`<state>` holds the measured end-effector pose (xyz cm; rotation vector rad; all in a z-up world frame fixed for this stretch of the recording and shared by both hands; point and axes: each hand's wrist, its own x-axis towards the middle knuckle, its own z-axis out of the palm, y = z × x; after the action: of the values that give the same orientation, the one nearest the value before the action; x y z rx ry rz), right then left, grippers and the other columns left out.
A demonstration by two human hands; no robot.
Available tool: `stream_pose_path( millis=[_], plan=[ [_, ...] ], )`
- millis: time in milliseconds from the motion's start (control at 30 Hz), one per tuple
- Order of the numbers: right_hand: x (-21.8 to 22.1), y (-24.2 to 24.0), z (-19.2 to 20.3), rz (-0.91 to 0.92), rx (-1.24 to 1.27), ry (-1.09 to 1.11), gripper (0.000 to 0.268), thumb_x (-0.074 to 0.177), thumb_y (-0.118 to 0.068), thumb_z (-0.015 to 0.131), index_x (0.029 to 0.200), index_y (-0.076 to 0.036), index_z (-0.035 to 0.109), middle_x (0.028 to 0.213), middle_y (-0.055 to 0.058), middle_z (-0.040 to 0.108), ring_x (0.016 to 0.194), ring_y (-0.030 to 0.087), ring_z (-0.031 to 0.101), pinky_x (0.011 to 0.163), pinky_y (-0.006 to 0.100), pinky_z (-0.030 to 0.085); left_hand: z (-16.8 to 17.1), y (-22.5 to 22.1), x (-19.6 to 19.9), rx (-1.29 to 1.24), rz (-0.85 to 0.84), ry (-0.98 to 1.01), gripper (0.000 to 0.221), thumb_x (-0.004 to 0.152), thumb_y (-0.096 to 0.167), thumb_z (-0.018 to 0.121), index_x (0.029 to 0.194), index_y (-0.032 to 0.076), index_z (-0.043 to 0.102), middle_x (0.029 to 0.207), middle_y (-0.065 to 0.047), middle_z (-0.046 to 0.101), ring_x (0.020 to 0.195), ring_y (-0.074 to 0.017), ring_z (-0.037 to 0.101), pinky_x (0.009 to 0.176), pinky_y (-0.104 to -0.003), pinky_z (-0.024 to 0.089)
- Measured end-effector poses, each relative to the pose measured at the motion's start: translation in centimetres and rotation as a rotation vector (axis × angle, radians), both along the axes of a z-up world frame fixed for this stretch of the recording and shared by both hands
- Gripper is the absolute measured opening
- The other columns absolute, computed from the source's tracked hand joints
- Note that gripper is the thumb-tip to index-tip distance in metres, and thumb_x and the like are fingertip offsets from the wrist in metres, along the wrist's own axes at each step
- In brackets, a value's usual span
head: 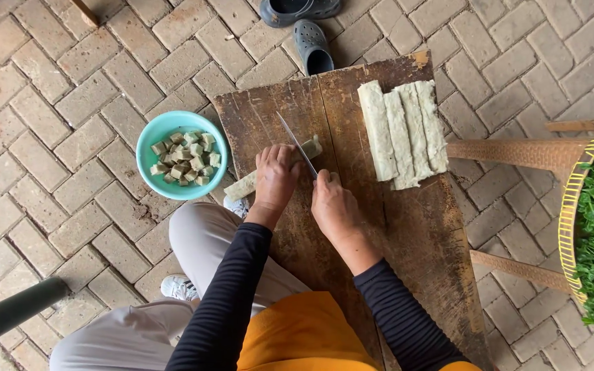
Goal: Cutting blocks of tempeh into small cubes on a wooden board with a knife.
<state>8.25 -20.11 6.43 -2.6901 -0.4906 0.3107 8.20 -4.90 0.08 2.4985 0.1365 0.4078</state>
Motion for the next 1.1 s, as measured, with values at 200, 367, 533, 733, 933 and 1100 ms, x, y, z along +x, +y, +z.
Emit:
stream_pose_path(
  millis=[200, 367, 533, 733, 933, 1100],
  plan=[
    [0.3, -0.2, -0.8, -0.025, -0.043, 0.031, 0.018, 0.105, -0.019, 0.051, 0.106, -0.001, 0.049, 0.095, 0.024, 0.066, 0.072, 0.045, 0.071, 0.061, 0.053, 0.060, 0.5, -0.1, 0.3, 0.012, 0.015, 0.003, 0.032, 0.083, 0.020, 0.080, 0.110, 0.007, 0.068, 0.107, -0.010, 0.065, 0.102, -0.0303, 0.060, 0.090, -0.044, 0.045],
    [0.5, 0.0, -1.1, 0.014, -0.067, 0.062, 0.020, 0.106, -0.017, 0.048, 0.107, 0.003, 0.050, 0.096, 0.023, 0.066, 0.070, 0.038, 0.074, 0.058, 0.044, 0.063, -0.6, 0.0, 0.4, 0.072, 0.011, 0.070, 0.036, 0.083, 0.021, 0.081, 0.114, 0.006, 0.069, 0.109, -0.011, 0.064, 0.103, -0.0288, 0.059, 0.089, -0.043, 0.045],
    [0.6, -0.2, -2.1, 0.056, -0.102, 0.081, 0.022, 0.107, -0.015, 0.045, 0.108, 0.006, 0.051, 0.095, 0.022, 0.066, 0.069, 0.032, 0.075, 0.058, 0.035, 0.066, -0.8, -0.1, 0.2, 0.065, 0.007, 0.053, 0.040, 0.081, 0.018, 0.080, 0.117, 0.004, 0.069, 0.112, -0.012, 0.063, 0.106, -0.0299, 0.058, 0.093, -0.043, 0.045],
    [1.1, 0.3, -2.4, 0.067, -0.170, 0.077, 0.012, 0.103, -0.005, 0.046, 0.107, 0.005, 0.051, 0.084, 0.025, 0.069, 0.071, 0.037, 0.075, 0.060, 0.042, 0.065, 0.0, 0.0, 0.1, -0.042, 0.011, 0.047, 0.039, 0.079, 0.014, 0.079, 0.116, 0.003, 0.068, 0.113, -0.013, 0.061, 0.108, -0.0320, 0.057, 0.095, -0.045, 0.044],
    [1.7, 0.3, -2.2, 0.129, -0.198, 0.135, 0.013, 0.100, -0.002, 0.046, 0.110, 0.006, 0.049, 0.079, 0.025, 0.071, 0.072, 0.038, 0.076, 0.061, 0.044, 0.065, -0.1, 0.2, 0.4, -0.094, 0.013, 0.067, 0.033, 0.082, 0.016, 0.079, 0.112, 0.005, 0.070, 0.112, -0.012, 0.062, 0.106, -0.0319, 0.057, 0.092, -0.044, 0.044],
    [2.1, 0.9, -3.8, 0.082, -0.129, 0.138, 0.014, 0.095, -0.003, 0.050, 0.108, 0.004, 0.051, 0.078, 0.026, 0.072, 0.076, 0.044, 0.074, 0.065, 0.053, 0.062, -0.4, 0.1, 0.5, -0.101, 0.021, 0.065, 0.033, 0.081, 0.016, 0.079, 0.111, 0.004, 0.070, 0.110, -0.013, 0.062, 0.106, -0.0326, 0.057, 0.091, -0.044, 0.044]
  ],
)
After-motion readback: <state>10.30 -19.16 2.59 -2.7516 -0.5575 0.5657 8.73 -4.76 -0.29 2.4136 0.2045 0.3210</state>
